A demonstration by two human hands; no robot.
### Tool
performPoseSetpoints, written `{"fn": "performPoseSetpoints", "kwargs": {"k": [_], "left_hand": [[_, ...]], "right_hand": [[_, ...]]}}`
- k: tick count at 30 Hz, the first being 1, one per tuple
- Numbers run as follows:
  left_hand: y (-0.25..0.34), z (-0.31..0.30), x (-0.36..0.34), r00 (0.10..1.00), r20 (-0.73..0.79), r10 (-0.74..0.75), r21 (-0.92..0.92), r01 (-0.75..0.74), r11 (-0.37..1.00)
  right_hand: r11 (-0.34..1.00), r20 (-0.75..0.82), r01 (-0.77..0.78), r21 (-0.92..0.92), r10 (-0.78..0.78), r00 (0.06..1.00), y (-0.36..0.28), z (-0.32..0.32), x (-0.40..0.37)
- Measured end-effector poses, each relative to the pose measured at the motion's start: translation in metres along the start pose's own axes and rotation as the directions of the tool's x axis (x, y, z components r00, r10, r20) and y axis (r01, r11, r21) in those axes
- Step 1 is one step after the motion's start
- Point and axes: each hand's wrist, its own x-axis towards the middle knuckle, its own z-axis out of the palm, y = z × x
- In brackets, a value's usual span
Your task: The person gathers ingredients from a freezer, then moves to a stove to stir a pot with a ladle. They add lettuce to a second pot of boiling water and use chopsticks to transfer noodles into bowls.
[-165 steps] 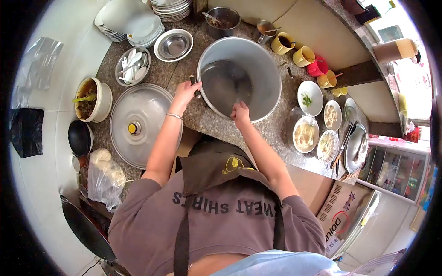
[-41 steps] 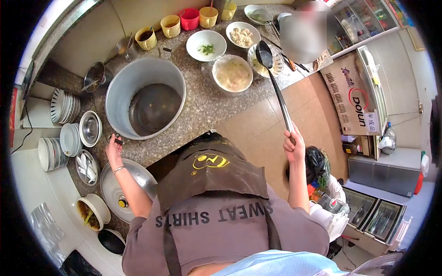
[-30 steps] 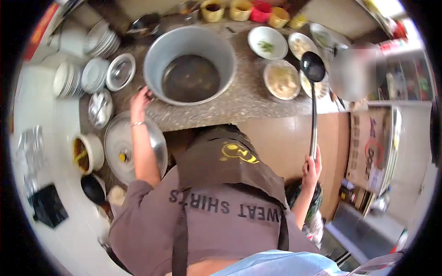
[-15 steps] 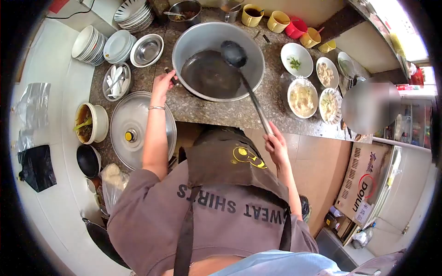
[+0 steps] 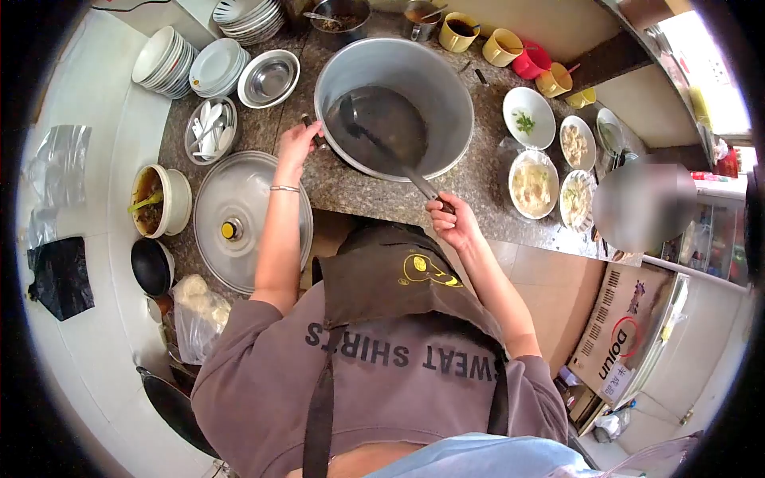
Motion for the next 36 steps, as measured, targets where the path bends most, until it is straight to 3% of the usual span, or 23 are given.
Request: {"fn": "performPoseSetpoints", "kwargs": {"k": [3,4,6,7,12,17,20,30,36], "left_hand": [[0.001,0.000,-0.002,1.000,0.019,0.021,-0.033,-0.020,0.999],[0.001,0.000,-0.002,0.999,0.025,0.025,-0.040,-0.024,0.999],[0.001,0.000,-0.003,0.999,0.029,0.030,-0.050,-0.029,0.998],[0.002,0.001,-0.003,0.999,0.024,0.025,-0.036,-0.025,0.999],[0.009,0.001,-0.010,1.000,0.009,0.012,-0.015,-0.012,1.000],[0.006,-0.002,-0.006,0.998,0.058,0.040,-0.034,-0.038,0.999],[0.010,-0.001,-0.009,0.998,0.051,0.036,-0.034,-0.034,0.999],[0.009,0.000,-0.008,1.000,0.027,0.016,-0.035,-0.015,0.999],[0.007,-0.001,-0.005,1.000,0.000,-0.003,-0.026,0.003,1.000]], "right_hand": [[0.870,-0.102,0.154,-0.467,-0.226,0.969,-0.009,0.023,0.011],[0.870,-0.103,0.152,-0.470,-0.225,0.969,-0.013,0.025,0.018],[0.655,-0.146,0.136,-0.743,-0.358,0.922,-0.023,0.027,0.036],[0.623,-0.179,0.117,-0.773,-0.392,0.902,-0.027,0.029,0.043],[0.619,-0.274,0.068,-0.783,-0.441,0.855,-0.045,0.027,0.065],[0.788,-0.399,0.068,-0.611,-0.381,0.834,-0.053,0.017,0.077],[0.805,-0.431,0.063,-0.589,-0.379,0.819,-0.055,0.013,0.083],[0.836,-0.414,0.141,-0.530,-0.400,0.818,-0.045,0.012,0.088],[0.780,-0.400,0.120,-0.614,-0.440,0.804,-0.044,0.000,0.106]]}}
